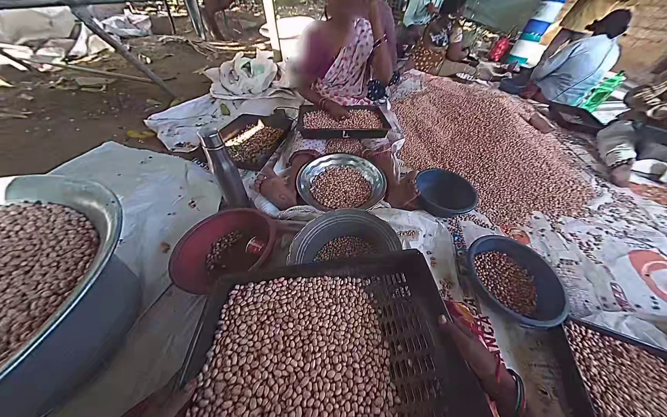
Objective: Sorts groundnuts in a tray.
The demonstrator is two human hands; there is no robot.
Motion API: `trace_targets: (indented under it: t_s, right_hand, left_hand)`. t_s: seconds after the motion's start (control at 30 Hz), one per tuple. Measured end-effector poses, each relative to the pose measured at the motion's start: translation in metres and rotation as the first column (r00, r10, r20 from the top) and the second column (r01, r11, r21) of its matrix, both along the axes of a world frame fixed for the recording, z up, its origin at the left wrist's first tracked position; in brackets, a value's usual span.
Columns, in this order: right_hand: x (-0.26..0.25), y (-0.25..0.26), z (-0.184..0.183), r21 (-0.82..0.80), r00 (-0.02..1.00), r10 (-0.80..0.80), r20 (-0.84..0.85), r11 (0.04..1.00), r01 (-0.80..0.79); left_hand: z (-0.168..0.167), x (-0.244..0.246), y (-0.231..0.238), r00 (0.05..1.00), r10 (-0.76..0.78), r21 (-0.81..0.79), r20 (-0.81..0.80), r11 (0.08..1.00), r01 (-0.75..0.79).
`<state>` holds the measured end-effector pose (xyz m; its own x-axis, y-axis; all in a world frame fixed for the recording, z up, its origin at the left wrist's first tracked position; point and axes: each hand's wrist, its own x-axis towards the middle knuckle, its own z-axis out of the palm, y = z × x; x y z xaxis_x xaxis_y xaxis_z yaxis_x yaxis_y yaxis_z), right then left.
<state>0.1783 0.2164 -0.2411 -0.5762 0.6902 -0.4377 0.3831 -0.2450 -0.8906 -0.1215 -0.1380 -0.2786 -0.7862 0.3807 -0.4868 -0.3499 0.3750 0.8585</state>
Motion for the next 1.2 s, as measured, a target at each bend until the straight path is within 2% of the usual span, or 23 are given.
trace_targets:
  t_s: [0.07,0.2,0.27,0.33,0.4,0.43,0.5,0.53,0.63,0.7,0.73,0.8,0.9,1.0,1.2]
  right_hand:
    - [-0.006,0.003,0.002,0.058,0.997,0.022,0.074,0.998,-0.027]
    - [-0.021,0.016,0.008,0.295,0.947,-0.032,0.321,0.953,-0.068]
    - [-0.026,0.028,0.016,0.499,0.929,-0.085,0.360,0.859,-0.115]
    - [-0.028,0.034,0.026,0.658,0.947,-0.099,0.307,0.740,-0.135]
    - [-0.038,0.024,0.036,0.767,0.969,0.001,0.246,0.611,-0.195]
    - [-0.047,0.015,0.041,0.779,0.955,0.095,0.282,0.558,-0.285]
    - [-0.069,-0.009,0.050,0.710,0.860,0.267,0.434,0.486,-0.510]
    - [-0.078,-0.021,0.048,0.667,0.804,0.331,0.494,0.448,-0.595]
    - [-0.098,-0.048,0.036,0.423,0.549,0.527,0.649,0.350,-0.836]
    - [-0.106,-0.059,0.025,0.226,0.337,0.585,0.738,0.256,-0.940]
    - [-0.110,-0.063,0.021,0.149,0.267,0.588,0.763,0.241,-0.959]
    - [-0.114,-0.066,0.013,0.092,0.231,0.567,0.790,0.263,-0.960]
    - [-0.115,-0.065,0.008,0.122,0.290,0.556,0.779,0.319,-0.940]
    - [-0.116,-0.062,0.005,0.149,0.311,0.558,0.769,0.316,-0.937]
    - [-0.122,-0.071,0.006,0.084,0.241,0.517,0.822,0.309,-0.947]
  left_hand:
    - [-0.005,-0.005,-0.003,1.000,-0.006,0.004,0.014,1.000,0.006]
    - [-0.003,-0.008,0.006,0.999,0.032,-0.086,-0.030,0.996,-0.035]
    - [-0.004,-0.011,0.009,0.993,-0.021,-0.150,-0.114,0.989,0.004]
    - [0.000,-0.012,0.013,0.959,-0.091,-0.215,-0.267,0.976,0.033]
    - [0.010,-0.010,0.023,0.875,-0.155,-0.232,-0.458,0.971,0.051]
    - [0.016,-0.005,0.032,0.816,-0.174,-0.213,-0.550,0.975,0.064]
    - [0.031,0.009,0.053,0.710,-0.240,-0.174,-0.662,0.971,0.166]
    - [0.037,0.019,0.063,0.694,-0.293,-0.157,-0.657,0.954,0.255]
    - [0.050,0.042,0.088,0.708,-0.521,-0.147,-0.477,0.841,0.521]
    - [0.048,0.049,0.097,0.693,-0.613,-0.165,-0.379,0.782,0.601]
    - [0.045,0.051,0.098,0.696,-0.628,-0.161,-0.348,0.771,0.616]
    - [0.041,0.053,0.097,0.723,-0.616,-0.117,-0.313,0.780,0.614]
    - [0.040,0.055,0.093,0.805,-0.538,-0.010,-0.250,0.833,0.554]
    - [0.037,0.055,0.094,0.874,-0.441,0.103,-0.205,0.878,0.468]
    - [0.031,0.058,0.099,0.929,-0.364,0.276,-0.058,0.889,0.366]
